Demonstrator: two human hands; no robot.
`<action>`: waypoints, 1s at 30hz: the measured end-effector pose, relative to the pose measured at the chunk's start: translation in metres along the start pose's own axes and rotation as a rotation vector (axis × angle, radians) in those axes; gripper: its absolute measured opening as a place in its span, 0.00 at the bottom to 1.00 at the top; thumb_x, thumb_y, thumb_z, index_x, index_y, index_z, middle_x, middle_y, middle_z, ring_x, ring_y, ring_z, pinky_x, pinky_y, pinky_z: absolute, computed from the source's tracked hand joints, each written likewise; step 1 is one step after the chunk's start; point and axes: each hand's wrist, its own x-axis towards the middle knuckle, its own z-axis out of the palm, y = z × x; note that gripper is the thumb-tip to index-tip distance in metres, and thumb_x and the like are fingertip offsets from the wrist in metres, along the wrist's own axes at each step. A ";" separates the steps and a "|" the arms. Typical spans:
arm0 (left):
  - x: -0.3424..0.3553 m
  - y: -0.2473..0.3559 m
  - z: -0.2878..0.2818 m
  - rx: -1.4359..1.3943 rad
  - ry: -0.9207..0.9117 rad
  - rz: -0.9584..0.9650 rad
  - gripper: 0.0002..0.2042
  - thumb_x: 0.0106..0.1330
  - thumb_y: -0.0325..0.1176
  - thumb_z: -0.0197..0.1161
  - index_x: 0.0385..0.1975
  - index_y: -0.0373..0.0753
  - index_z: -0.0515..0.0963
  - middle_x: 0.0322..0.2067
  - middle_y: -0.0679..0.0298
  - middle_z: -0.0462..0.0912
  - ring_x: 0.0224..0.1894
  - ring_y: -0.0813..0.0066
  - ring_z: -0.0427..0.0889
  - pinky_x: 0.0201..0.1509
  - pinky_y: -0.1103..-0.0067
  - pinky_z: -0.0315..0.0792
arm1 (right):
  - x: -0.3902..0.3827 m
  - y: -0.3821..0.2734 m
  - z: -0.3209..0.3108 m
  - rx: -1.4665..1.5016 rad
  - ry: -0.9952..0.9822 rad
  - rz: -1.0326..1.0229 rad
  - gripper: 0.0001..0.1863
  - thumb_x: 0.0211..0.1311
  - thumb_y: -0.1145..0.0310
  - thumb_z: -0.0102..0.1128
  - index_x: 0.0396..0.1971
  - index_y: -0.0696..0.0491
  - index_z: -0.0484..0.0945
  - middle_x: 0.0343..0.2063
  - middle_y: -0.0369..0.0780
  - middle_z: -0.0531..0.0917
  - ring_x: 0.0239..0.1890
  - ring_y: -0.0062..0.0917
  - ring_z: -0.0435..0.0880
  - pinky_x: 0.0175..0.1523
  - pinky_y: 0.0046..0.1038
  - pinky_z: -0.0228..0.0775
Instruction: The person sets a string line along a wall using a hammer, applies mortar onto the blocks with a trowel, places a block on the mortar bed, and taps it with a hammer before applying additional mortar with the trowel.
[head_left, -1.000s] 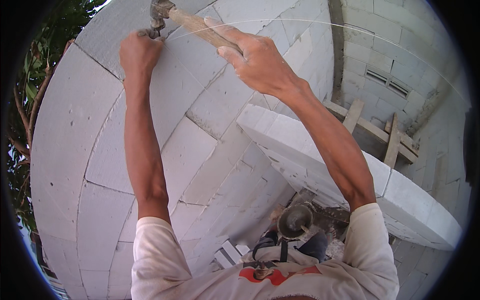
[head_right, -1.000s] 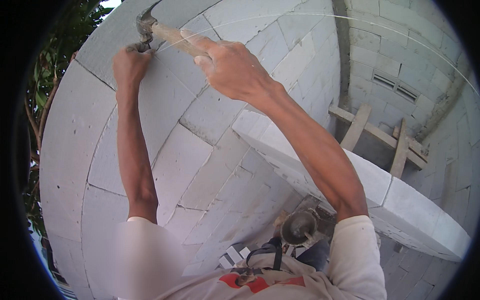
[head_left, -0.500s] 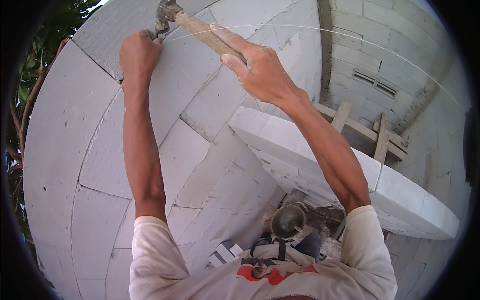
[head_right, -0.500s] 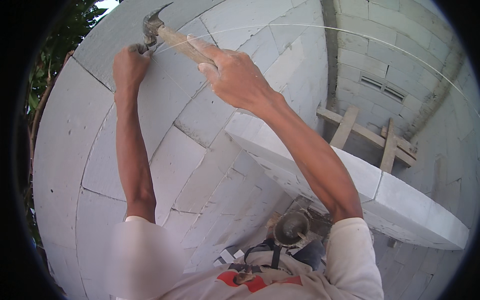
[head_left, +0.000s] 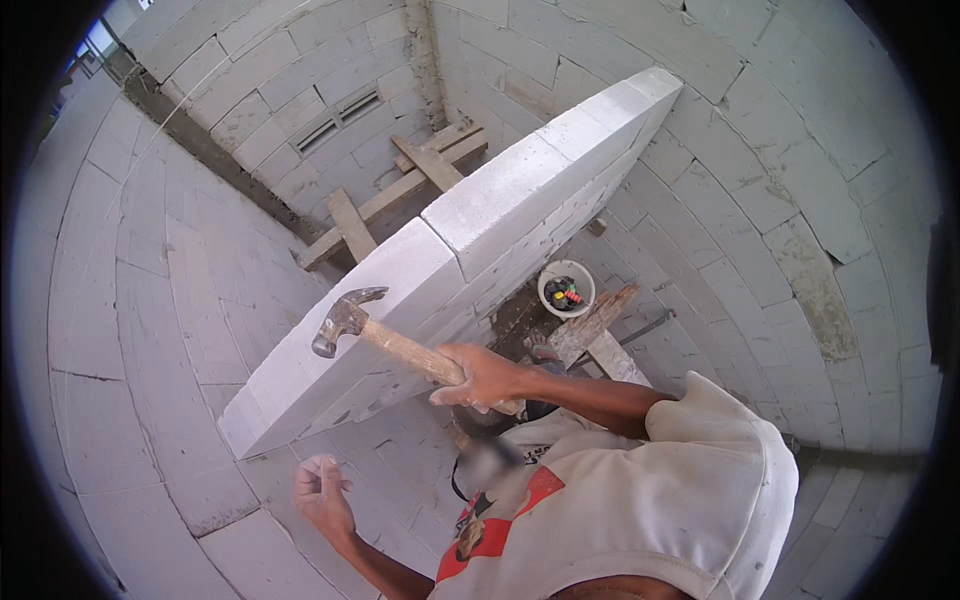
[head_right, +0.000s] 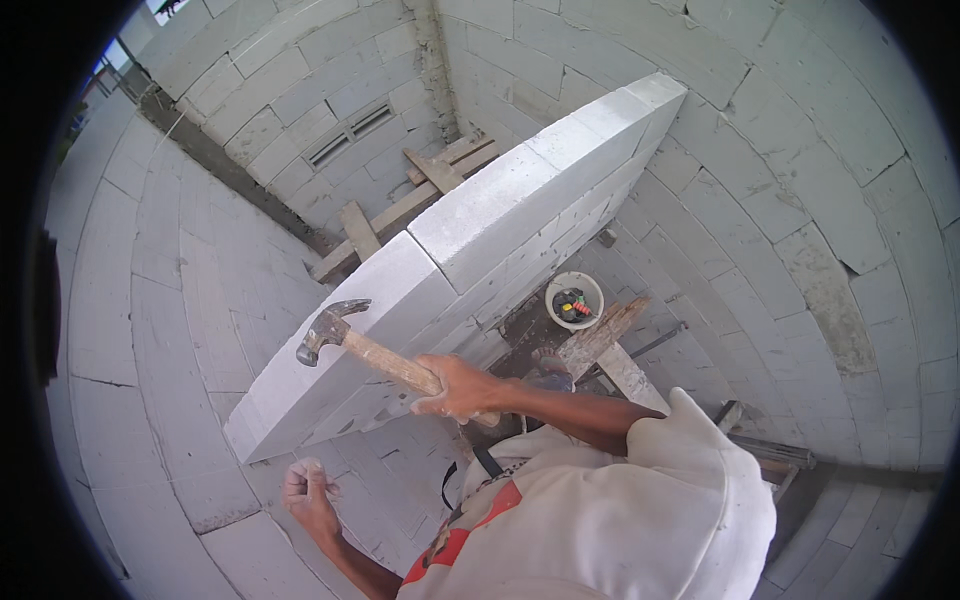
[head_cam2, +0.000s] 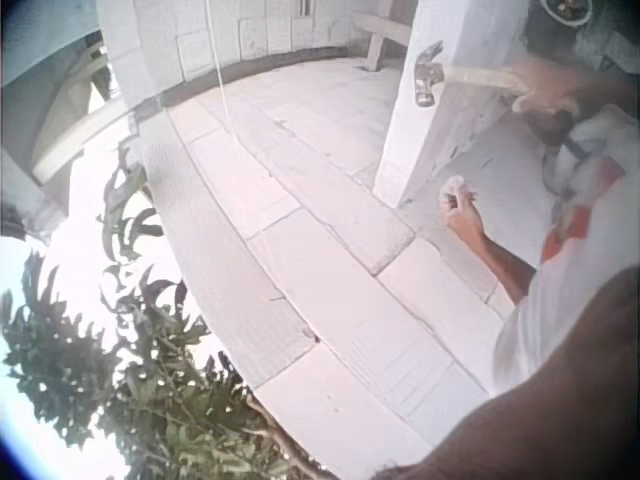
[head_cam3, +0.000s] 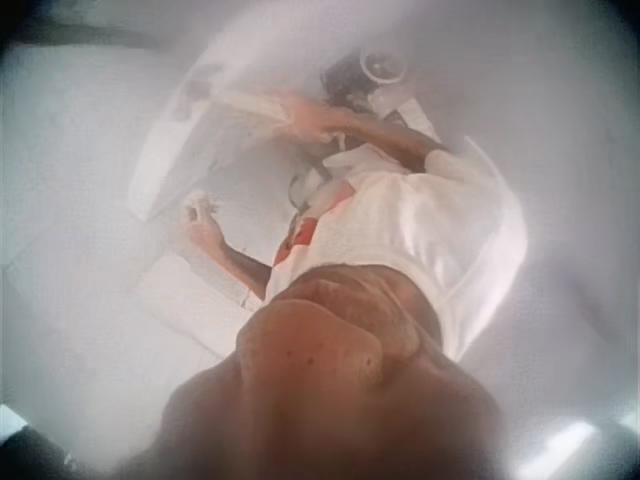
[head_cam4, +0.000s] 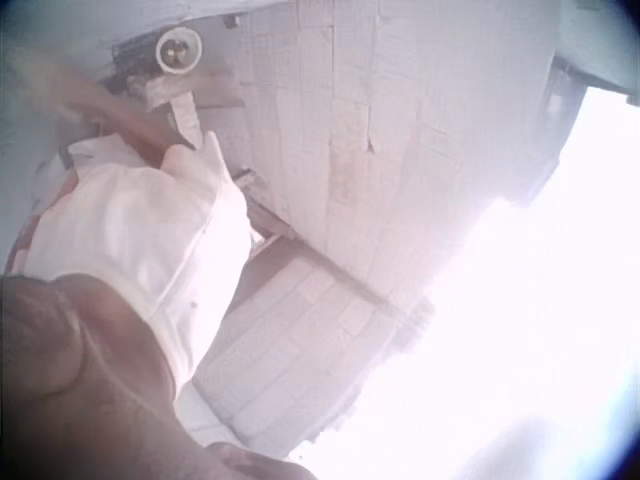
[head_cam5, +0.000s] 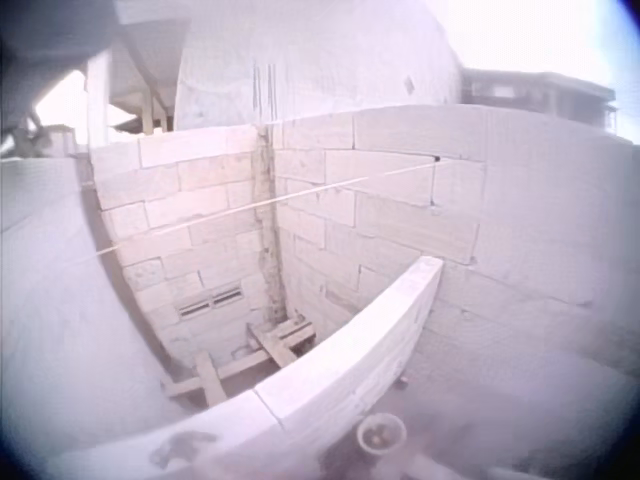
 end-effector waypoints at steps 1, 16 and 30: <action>-0.007 -0.026 0.032 0.054 -0.113 -0.112 0.04 0.70 0.28 0.66 0.37 0.35 0.81 0.24 0.70 0.78 0.21 0.82 0.74 0.25 0.84 0.69 | -0.019 0.013 -0.015 -0.012 0.086 0.033 0.30 0.58 0.64 0.75 0.57 0.61 0.73 0.36 0.45 0.83 0.22 0.23 0.79 0.26 0.29 0.74; -0.013 -0.296 0.109 0.723 -1.065 -0.321 0.16 0.53 0.23 0.68 0.44 0.33 0.84 0.33 0.54 0.88 0.32 0.71 0.87 0.34 0.73 0.80 | -0.129 0.029 -0.240 0.097 1.191 -0.097 0.33 0.56 0.73 0.64 0.64 0.63 0.69 0.32 0.38 0.78 0.25 0.20 0.77 0.31 0.26 0.73; -0.049 -0.348 0.084 0.576 -1.124 -0.166 0.06 0.61 0.31 0.65 0.34 0.37 0.83 0.27 0.59 0.86 0.30 0.64 0.86 0.33 0.69 0.81 | -0.002 0.057 -0.599 -0.006 1.547 0.118 0.16 0.62 0.67 0.65 0.39 0.67 0.79 0.34 0.48 0.84 0.26 0.34 0.86 0.24 0.35 0.78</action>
